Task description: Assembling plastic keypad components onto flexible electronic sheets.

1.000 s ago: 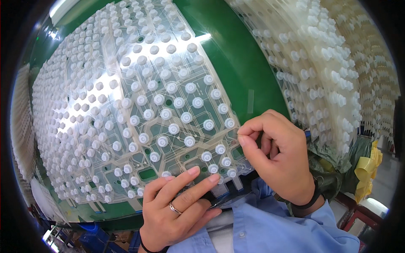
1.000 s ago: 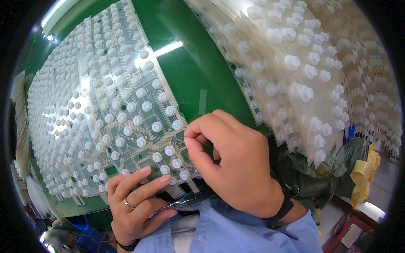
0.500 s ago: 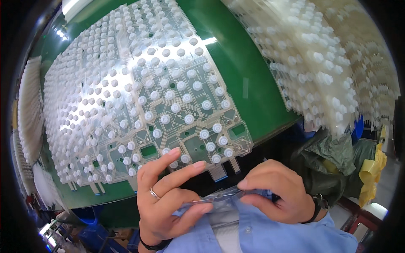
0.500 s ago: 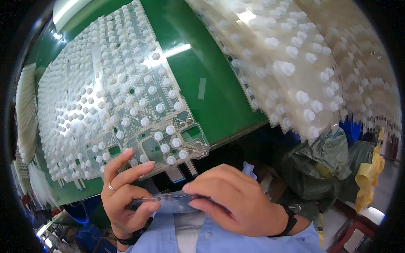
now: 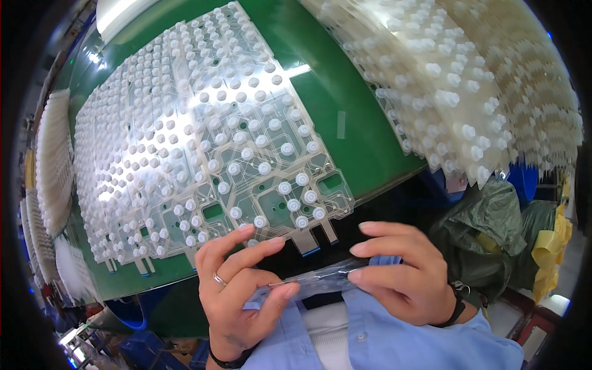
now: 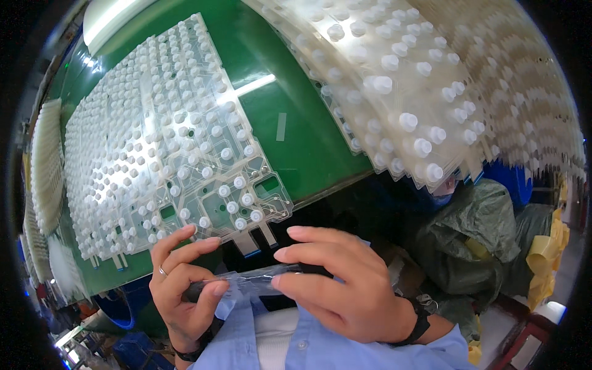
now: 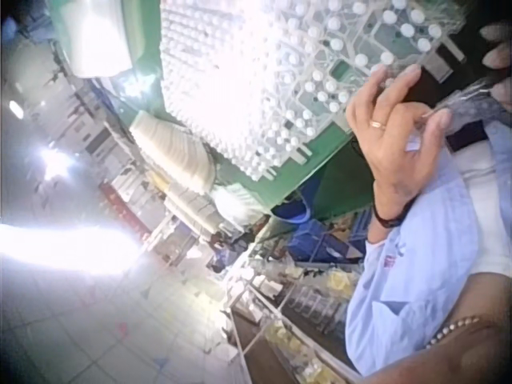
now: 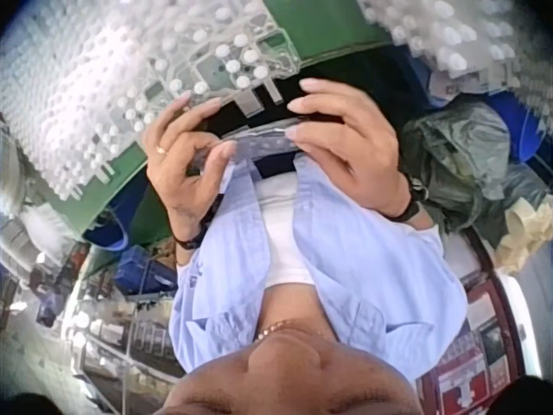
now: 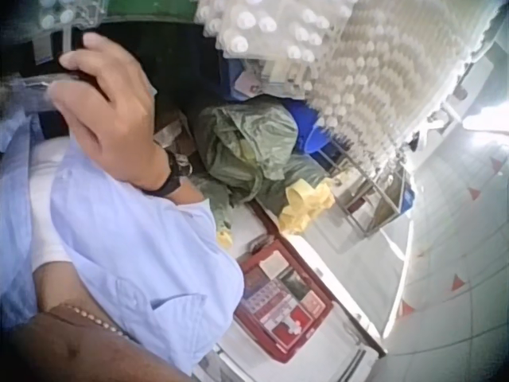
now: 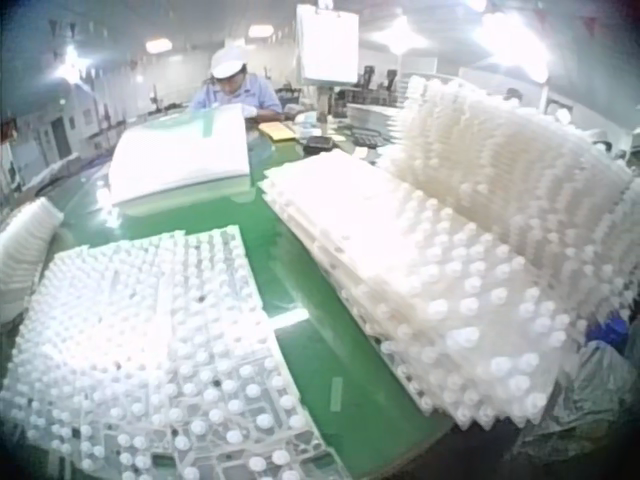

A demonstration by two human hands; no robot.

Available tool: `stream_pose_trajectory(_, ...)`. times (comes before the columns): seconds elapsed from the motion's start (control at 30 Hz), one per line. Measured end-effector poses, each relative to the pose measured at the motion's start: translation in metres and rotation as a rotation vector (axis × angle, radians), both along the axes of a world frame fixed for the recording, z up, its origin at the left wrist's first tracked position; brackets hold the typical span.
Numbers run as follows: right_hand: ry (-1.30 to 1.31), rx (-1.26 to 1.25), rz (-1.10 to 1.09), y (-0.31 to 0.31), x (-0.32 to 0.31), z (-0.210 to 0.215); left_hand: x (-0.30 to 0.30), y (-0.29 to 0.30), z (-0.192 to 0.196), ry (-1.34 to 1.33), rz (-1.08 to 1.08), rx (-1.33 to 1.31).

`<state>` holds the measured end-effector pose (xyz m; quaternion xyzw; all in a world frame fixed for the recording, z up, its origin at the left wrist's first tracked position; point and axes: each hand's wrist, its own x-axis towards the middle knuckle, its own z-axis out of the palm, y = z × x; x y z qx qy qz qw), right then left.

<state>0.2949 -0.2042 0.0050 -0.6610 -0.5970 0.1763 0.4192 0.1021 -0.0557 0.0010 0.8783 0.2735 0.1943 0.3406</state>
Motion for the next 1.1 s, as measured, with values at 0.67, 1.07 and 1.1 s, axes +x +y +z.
stream_pose_trajectory(0.67,0.42,-0.271,-0.228,0.057,0.034,-0.011,0.028,0.014,-0.022,0.071,-0.339,0.124)
stream_pose_trajectory(1.07,0.385,-0.314,-0.256,0.06,0.033,-0.014,0.029,0.016,-0.027,0.065,-0.353,0.169)
stream_pose_trajectory(1.1,0.376,-0.309,-0.255,0.06,0.033,-0.014,0.029,0.015,-0.026,0.065,-0.351,0.17)
